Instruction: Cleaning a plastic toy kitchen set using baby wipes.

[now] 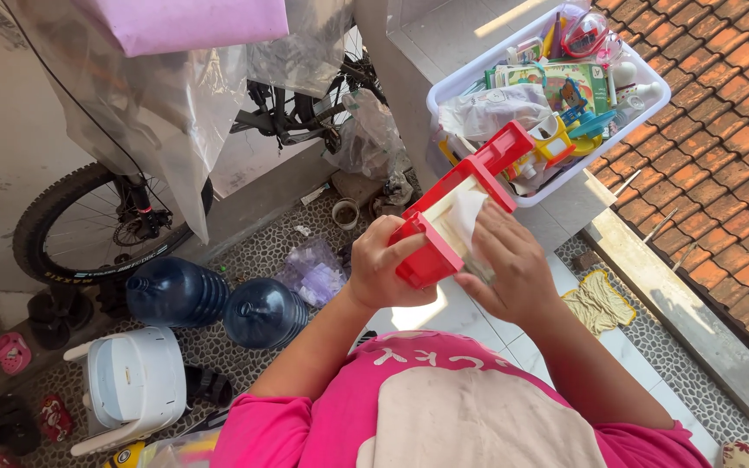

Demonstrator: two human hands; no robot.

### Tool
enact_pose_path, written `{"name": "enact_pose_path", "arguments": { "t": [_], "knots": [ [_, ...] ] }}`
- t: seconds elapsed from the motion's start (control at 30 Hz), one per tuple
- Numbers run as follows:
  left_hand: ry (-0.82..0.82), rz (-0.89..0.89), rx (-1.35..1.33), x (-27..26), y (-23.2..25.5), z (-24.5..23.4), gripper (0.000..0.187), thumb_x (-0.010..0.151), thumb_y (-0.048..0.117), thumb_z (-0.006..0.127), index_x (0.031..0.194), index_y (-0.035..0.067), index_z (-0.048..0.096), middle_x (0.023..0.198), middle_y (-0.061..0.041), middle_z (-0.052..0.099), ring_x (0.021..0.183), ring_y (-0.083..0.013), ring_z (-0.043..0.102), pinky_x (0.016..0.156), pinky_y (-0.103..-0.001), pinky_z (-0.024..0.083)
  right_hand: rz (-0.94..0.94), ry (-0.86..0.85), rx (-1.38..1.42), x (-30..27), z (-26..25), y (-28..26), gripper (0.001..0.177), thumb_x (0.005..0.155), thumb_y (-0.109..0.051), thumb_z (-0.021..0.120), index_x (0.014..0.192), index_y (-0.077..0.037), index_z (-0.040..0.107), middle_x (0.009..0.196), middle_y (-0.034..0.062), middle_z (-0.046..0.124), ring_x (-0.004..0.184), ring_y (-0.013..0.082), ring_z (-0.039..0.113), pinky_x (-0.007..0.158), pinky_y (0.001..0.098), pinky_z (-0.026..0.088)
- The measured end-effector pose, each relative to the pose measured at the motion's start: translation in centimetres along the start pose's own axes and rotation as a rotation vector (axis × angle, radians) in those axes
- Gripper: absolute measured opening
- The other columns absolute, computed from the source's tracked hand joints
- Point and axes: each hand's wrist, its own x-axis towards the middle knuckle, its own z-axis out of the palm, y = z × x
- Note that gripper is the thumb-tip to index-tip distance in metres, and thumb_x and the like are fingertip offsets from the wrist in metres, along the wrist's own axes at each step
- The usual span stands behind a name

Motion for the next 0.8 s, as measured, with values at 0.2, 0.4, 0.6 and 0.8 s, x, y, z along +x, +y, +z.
{"name": "enact_pose_path", "arguments": {
  "t": [0.2, 0.4, 0.6, 0.8],
  "knots": [
    [0.0, 0.019, 0.008, -0.9, -0.1, 0.2, 0.074, 0.064, 0.018, 0.079, 0.133, 0.02, 0.05, 0.099, -0.01, 0.057, 0.079, -0.0302, 0.062, 0.069, -0.04, 0.055, 0.01, 0.132, 0.055, -2.8, 0.4, 1.4, 0.026, 0.095, -0.018, 0.073, 0.112, 0.0, 0.067, 0.127, 0.0184, 0.07, 0.126, 0.0373, 0.068, 0.109, 0.0451, 0.053],
    [0.016, 0.028, -0.012, -0.5, 0.5, 0.1, 0.071, 0.067, 0.016, 0.08, 0.132, 0.02, 0.051, 0.098, -0.009, 0.058, 0.078, -0.0291, 0.061, 0.068, -0.039, 0.055, 0.339, 0.144, 0.141, -1.2, -2.4, 1.6, 0.039, 0.103, -0.03, 0.059, 0.127, 0.0, 0.065, 0.138, 0.0205, 0.065, 0.116, 0.0364, 0.068, 0.099, 0.0399, 0.054],
    [-0.111, 0.069, -0.169, -0.7, 1.1, 0.8, 0.07, 0.059, 0.019, 0.078, 0.124, 0.021, 0.054, 0.096, -0.011, 0.058, 0.075, -0.0312, 0.062, 0.067, -0.039, 0.055, 0.086, -0.101, 0.086, 1.9, -4.5, 2.2, 0.064, 0.098, -0.037, 0.058, 0.142, 0.008, 0.052, 0.148, 0.0301, 0.051, 0.131, 0.0467, 0.054, 0.105, 0.0454, 0.045],
    [0.008, -0.073, -0.199, -0.8, 0.6, 1.4, 0.079, 0.057, 0.012, 0.075, 0.132, 0.013, 0.048, 0.116, -0.021, 0.061, 0.095, -0.0421, 0.066, 0.085, -0.046, 0.058, 0.165, 0.16, 0.103, -0.8, -3.5, 1.9, 0.029, 0.097, -0.012, 0.07, 0.124, -0.001, 0.071, 0.129, 0.0177, 0.071, 0.121, 0.0307, 0.071, 0.1, 0.0362, 0.057]
  ]
}}
